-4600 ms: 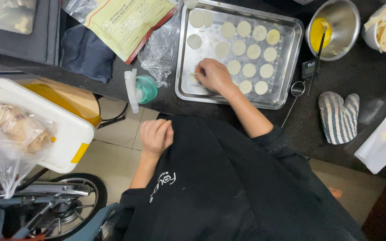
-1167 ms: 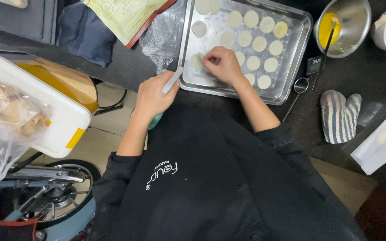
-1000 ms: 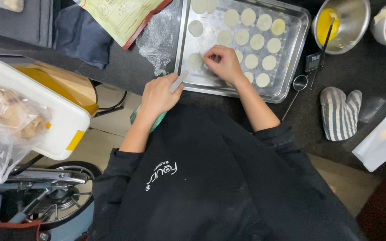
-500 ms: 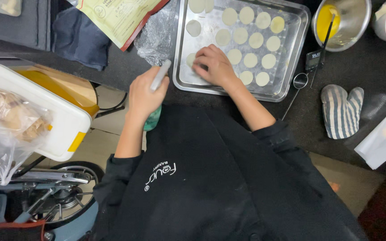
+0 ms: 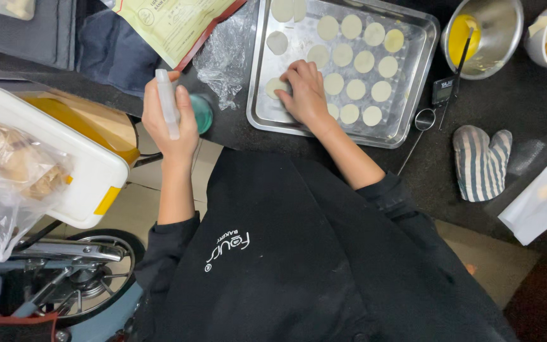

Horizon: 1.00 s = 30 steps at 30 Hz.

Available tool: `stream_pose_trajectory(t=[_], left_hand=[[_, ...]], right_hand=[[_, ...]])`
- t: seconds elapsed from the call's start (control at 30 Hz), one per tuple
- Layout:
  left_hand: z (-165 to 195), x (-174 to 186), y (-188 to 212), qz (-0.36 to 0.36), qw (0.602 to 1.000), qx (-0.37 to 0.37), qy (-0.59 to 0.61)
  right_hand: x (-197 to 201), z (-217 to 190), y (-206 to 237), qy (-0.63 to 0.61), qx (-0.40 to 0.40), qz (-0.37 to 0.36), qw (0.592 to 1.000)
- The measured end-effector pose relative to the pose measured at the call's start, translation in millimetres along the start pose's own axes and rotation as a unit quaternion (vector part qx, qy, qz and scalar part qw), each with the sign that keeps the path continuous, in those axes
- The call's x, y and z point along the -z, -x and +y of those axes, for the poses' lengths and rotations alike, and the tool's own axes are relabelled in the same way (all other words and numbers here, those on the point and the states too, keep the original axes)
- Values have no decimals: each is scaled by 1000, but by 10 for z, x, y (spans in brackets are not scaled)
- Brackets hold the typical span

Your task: The person takes round frozen dough discs from a plastic bag and arranges them in rows on a metal tray. They spray oil onto the tray and their hand, oil their palm, and press and flatten dough discs between their hands before placing them back on the tray.

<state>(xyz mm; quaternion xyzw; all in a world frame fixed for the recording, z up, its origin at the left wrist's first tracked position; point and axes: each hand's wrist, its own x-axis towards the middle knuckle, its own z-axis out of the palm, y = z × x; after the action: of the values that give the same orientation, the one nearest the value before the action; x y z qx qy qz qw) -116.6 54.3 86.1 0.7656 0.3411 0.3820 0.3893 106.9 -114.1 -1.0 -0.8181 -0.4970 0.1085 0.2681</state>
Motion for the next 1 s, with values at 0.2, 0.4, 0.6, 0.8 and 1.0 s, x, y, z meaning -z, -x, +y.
stream_pose_trajectory(t=[0.2, 0.4, 0.6, 0.8, 1.0], left_hand=[[-388, -130, 189, 18, 1000, 5, 19], [-825, -109, 1058, 44, 992, 120, 20], [-664, -279, 1408, -179, 948, 242, 101], [-100, -925, 559, -220, 880, 248, 340], [273, -1034, 244, -215, 914, 171, 299]], right_hand=[[-94, 15, -48, -33, -46, -49, 997], [-120, 103, -41, -74, -50, -68, 994], [193, -5, 41, -493, -184, -118, 842], [604, -319, 140, -455, -111, -111, 877], [794, -355, 184, -507, -137, -68, 848]])
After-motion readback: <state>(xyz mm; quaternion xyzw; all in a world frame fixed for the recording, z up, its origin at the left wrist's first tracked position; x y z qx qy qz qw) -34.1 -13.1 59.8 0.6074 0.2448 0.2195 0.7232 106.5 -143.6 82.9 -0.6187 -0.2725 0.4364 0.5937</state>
